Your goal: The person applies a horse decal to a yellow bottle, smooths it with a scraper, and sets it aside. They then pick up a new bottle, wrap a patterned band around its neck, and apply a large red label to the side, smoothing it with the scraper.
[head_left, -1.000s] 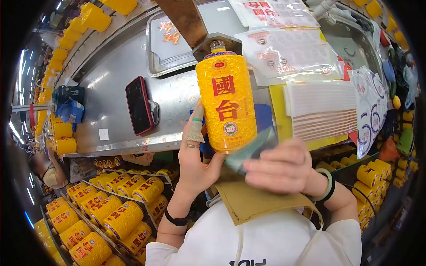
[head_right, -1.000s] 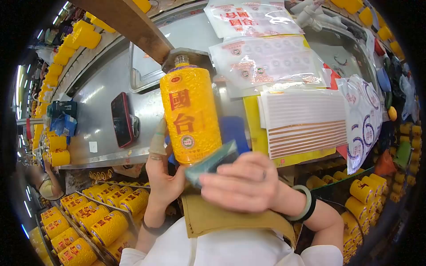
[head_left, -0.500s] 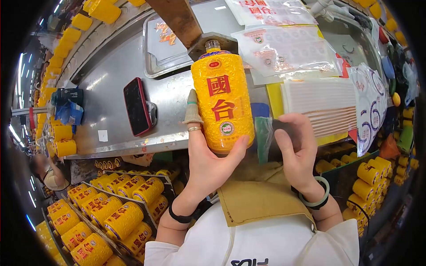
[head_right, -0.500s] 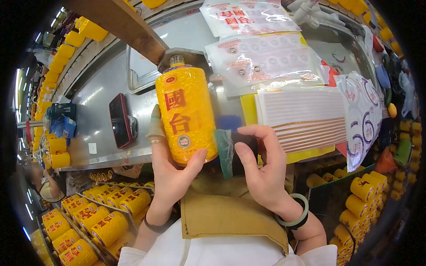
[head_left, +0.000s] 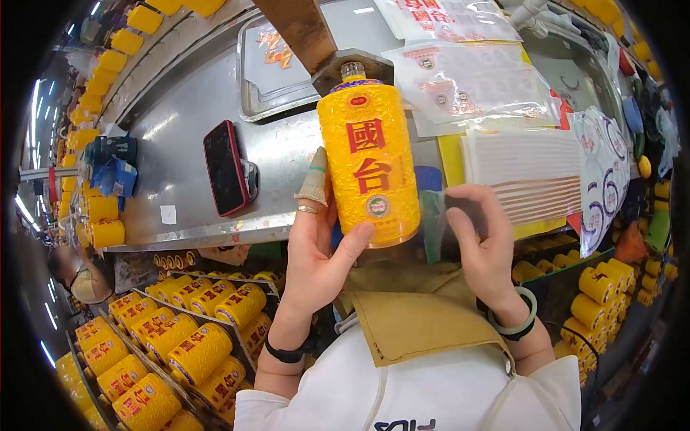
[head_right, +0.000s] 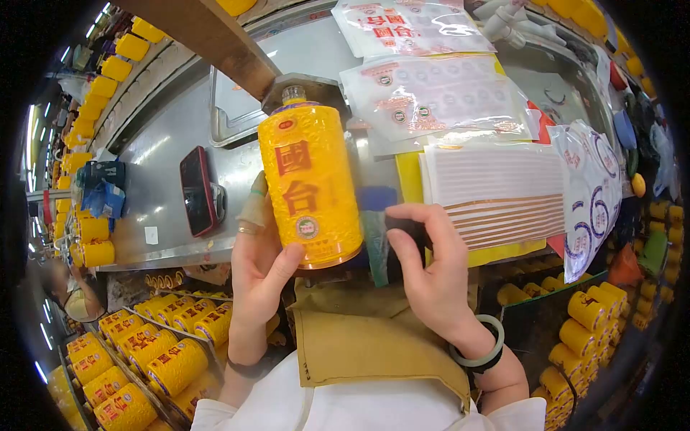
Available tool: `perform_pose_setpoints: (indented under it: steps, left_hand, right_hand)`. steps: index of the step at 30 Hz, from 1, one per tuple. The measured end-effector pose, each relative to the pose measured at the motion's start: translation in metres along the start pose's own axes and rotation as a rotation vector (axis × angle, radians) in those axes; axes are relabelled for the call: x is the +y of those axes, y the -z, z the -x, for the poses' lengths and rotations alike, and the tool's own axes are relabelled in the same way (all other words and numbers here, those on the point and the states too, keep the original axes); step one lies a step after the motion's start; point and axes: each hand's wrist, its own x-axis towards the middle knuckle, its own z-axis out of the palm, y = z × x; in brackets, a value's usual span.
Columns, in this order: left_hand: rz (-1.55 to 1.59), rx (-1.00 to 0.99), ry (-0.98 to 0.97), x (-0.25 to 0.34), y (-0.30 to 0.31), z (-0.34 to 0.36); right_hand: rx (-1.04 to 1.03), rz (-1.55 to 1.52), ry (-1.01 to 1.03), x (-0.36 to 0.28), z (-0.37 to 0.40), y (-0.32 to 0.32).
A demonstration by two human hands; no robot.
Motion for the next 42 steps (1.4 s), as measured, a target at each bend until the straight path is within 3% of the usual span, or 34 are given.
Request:
perform_pose_setpoints:
  steps: [4,7,17,19,20,22,27,29,33,35,42]
  left_hand:
    - [0.021,0.013,-0.001,-0.001,0.002,0.003]
    - [-0.003,-0.012,0.032,0.001,-0.004,0.003]
    - [0.143,0.002,0.101,-0.01,0.005,0.007]
    - [0.213,-0.126,-0.1,-0.026,0.018,0.006]
    - [0.213,-0.124,-0.1,-0.023,0.016,0.006]
    - [-0.228,-0.047,-0.06,-0.016,0.011,0.005]
    - [-0.505,0.138,-0.094,-0.015,0.005,0.008]
    - [-0.729,0.178,-0.295,-0.007,0.001,0.006]
    - [-0.82,0.197,-0.404,-0.002,-0.007,0.005]
    - [-0.793,0.207,-0.362,-0.002,-0.009,0.007]
    - [-0.827,0.22,-0.376,-0.007,-0.008,0.008]
  right_hand:
    - [0.006,-0.164,0.016,-0.009,0.004,0.0]
    - [-0.078,-0.123,0.0,-0.01,0.006,-0.004]
    - [-0.088,-0.149,-0.037,-0.012,0.009,-0.004]
    - [-0.08,-0.157,-0.029,-0.014,0.009,-0.004]
    - [-0.071,-0.165,-0.022,-0.015,0.009,-0.004]
    - [-0.07,-0.16,-0.009,-0.015,0.01,-0.004]
    - [-0.061,-0.131,0.035,-0.018,0.011,-0.005]
    - [-0.058,-0.1,0.029,-0.021,0.01,-0.006]
    - [-0.068,-0.103,0.017,-0.02,0.011,-0.013]
    - [-0.081,-0.105,0.032,-0.023,0.011,-0.012]
    - [-0.02,-0.203,-0.169,-0.004,0.011,-0.004]
